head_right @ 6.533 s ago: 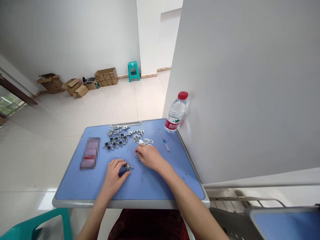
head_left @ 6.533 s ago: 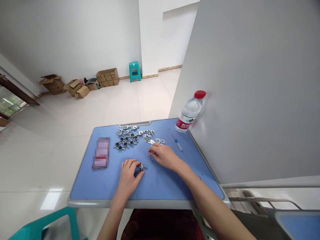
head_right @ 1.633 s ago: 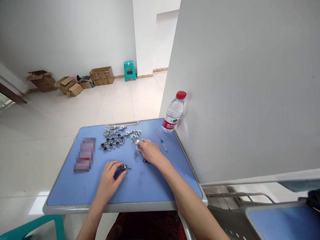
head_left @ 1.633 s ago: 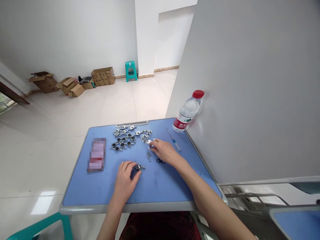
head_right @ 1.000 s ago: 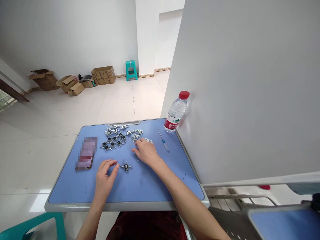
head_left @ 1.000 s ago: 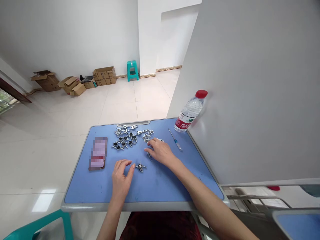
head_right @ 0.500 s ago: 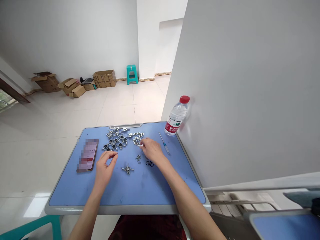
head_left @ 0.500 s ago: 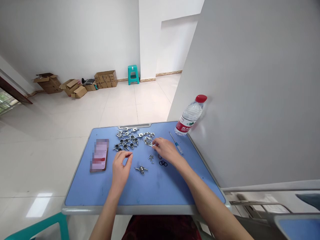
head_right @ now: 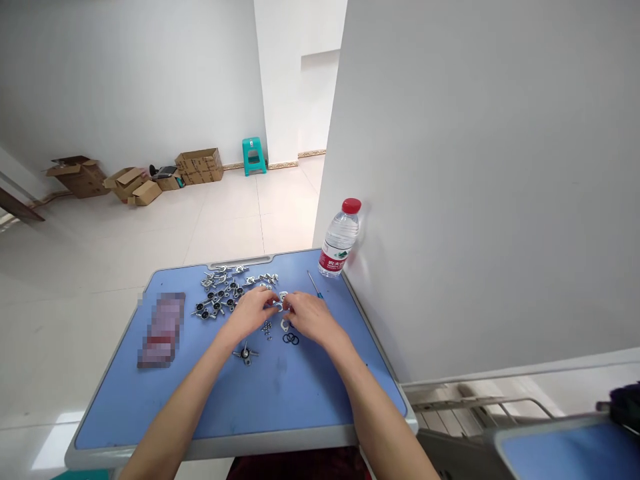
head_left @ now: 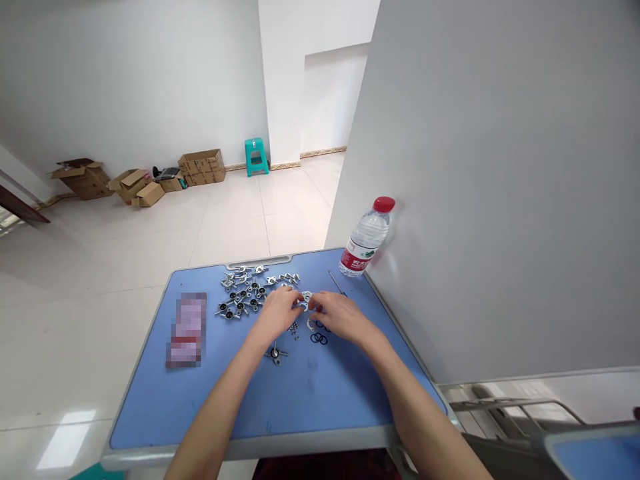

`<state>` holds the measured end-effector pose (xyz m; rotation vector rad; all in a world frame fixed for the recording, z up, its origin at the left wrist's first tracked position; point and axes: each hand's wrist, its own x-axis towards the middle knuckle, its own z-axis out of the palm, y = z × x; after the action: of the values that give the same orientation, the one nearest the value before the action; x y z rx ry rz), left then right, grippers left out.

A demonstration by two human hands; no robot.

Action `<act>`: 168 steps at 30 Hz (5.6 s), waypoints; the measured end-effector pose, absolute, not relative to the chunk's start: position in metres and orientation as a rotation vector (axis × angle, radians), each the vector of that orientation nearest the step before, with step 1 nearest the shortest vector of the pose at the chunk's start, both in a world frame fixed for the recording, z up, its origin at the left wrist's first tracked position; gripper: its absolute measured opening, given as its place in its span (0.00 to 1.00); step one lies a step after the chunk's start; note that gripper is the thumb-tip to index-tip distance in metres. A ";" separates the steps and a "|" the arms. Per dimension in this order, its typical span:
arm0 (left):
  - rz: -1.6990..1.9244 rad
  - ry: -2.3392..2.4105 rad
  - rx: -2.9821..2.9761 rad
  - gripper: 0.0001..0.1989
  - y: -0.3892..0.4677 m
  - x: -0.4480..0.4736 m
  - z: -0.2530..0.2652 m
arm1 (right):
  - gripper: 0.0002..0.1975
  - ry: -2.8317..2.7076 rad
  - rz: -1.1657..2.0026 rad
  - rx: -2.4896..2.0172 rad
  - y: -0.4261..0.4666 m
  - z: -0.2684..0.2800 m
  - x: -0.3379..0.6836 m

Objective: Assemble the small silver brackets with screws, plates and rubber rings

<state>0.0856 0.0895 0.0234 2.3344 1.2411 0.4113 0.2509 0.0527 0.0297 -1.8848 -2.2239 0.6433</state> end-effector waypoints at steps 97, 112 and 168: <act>0.531 1.400 1.982 0.11 -0.004 0.010 0.006 | 0.11 -2.638 0.475 -1.123 0.017 0.013 0.204; 0.645 1.413 2.082 0.06 -0.012 0.007 0.003 | 0.06 -2.759 0.581 -1.416 0.013 0.032 0.205; 0.793 1.535 2.246 0.02 -0.024 0.018 -0.012 | 0.06 -2.743 0.596 -1.462 0.000 0.018 0.193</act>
<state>0.0179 -0.0245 -0.0120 2.2462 1.5353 0.7932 0.1935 -0.0002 0.0176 -1.4617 -2.7427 0.5963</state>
